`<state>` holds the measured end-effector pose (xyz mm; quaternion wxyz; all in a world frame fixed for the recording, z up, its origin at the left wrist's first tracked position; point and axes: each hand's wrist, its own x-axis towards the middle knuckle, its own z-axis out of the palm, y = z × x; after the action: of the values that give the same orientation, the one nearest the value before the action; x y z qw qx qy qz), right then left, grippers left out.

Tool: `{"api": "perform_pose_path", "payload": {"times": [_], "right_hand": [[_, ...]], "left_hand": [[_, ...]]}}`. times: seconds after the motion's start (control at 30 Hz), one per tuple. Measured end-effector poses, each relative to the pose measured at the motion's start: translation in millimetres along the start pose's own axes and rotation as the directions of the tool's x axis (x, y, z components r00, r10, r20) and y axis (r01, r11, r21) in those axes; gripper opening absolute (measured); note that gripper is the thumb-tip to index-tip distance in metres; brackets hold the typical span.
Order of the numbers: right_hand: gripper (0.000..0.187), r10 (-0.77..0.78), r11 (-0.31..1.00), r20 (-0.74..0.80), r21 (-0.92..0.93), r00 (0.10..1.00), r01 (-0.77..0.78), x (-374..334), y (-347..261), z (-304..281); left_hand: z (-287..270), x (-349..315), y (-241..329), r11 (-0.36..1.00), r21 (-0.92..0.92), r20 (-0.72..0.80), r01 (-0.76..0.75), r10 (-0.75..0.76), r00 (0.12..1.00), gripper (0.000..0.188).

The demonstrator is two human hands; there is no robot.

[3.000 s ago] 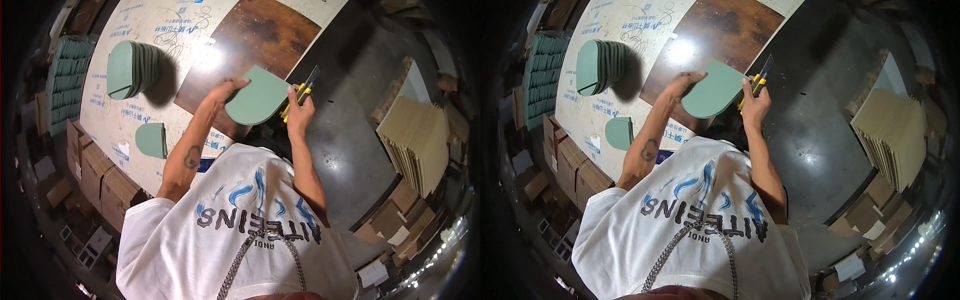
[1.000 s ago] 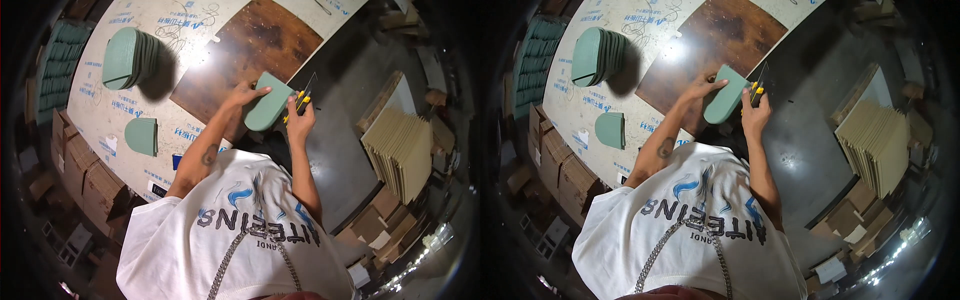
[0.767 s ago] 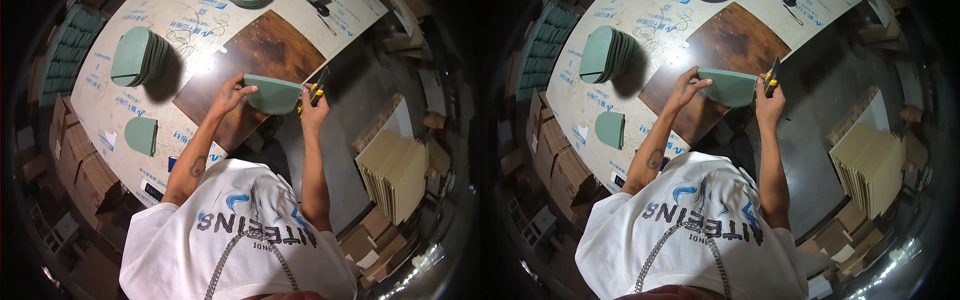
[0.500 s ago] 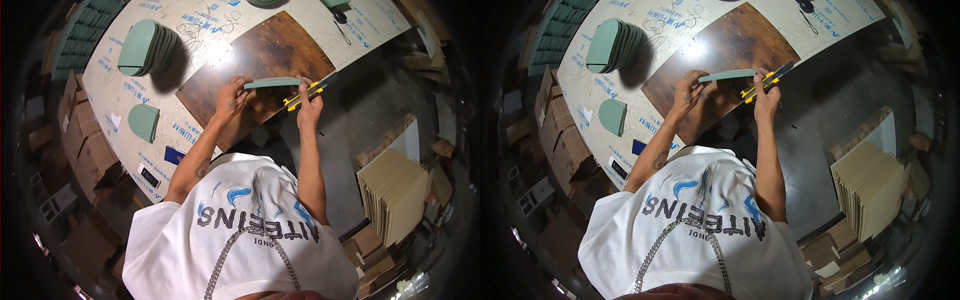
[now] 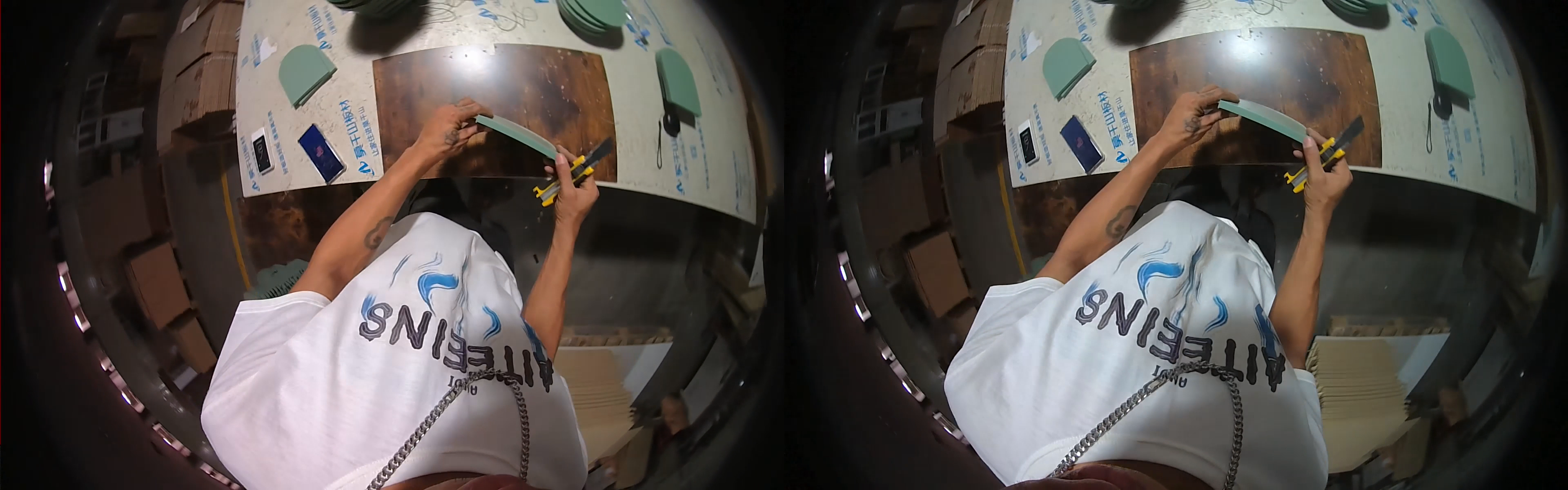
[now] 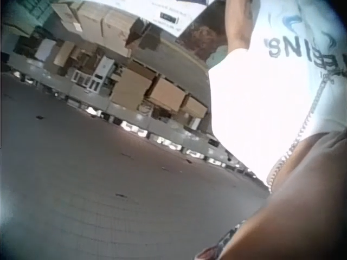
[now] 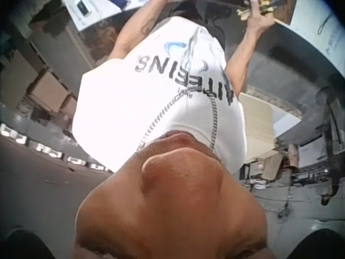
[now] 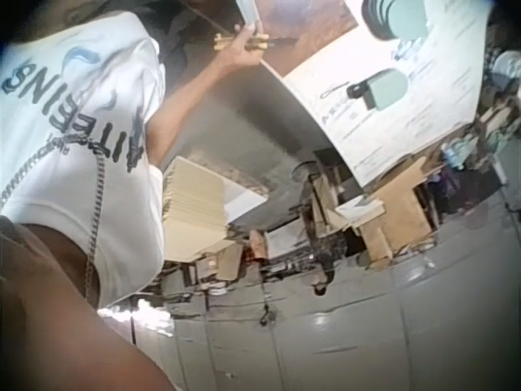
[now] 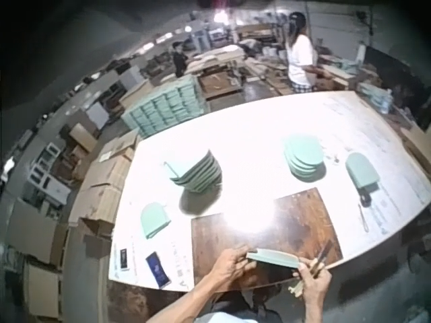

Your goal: Using a utility knife to trim excess material from the edges of green semi-circular foam cushions at a workbench.

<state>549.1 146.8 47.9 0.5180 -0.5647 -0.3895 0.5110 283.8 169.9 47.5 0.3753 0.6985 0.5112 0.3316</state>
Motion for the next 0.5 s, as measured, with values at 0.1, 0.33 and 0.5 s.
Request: {"api": "perform_pose_path", "payload": {"times": [0.1, 0.33, 0.5], "right_hand": [[0.022, -0.040, 0.999, 0.058, 0.029, 0.998, 0.038, 5.9, -6.6, 0.9], [0.023, -0.061, 0.997, 0.005, 0.048, 0.998, 0.061, 1.2, -4.6, 10.2], [0.028, 0.091, 0.977, -0.052, 0.196, 0.994, -0.080, -19.1, 29.1, 20.0]], "left_hand": [[0.0, -7.8, 0.4, 0.999, 0.004, -0.040, 0.036, -0.035, 0.999, 0.031], [7.9, -17.2, 4.8, 0.991, 0.005, -0.081, 0.135, -0.134, 0.988, 0.029], [14.1, -31.4, -20.8, 0.988, 0.146, -0.082, 0.056, -0.044, 0.996, 0.037]]}}
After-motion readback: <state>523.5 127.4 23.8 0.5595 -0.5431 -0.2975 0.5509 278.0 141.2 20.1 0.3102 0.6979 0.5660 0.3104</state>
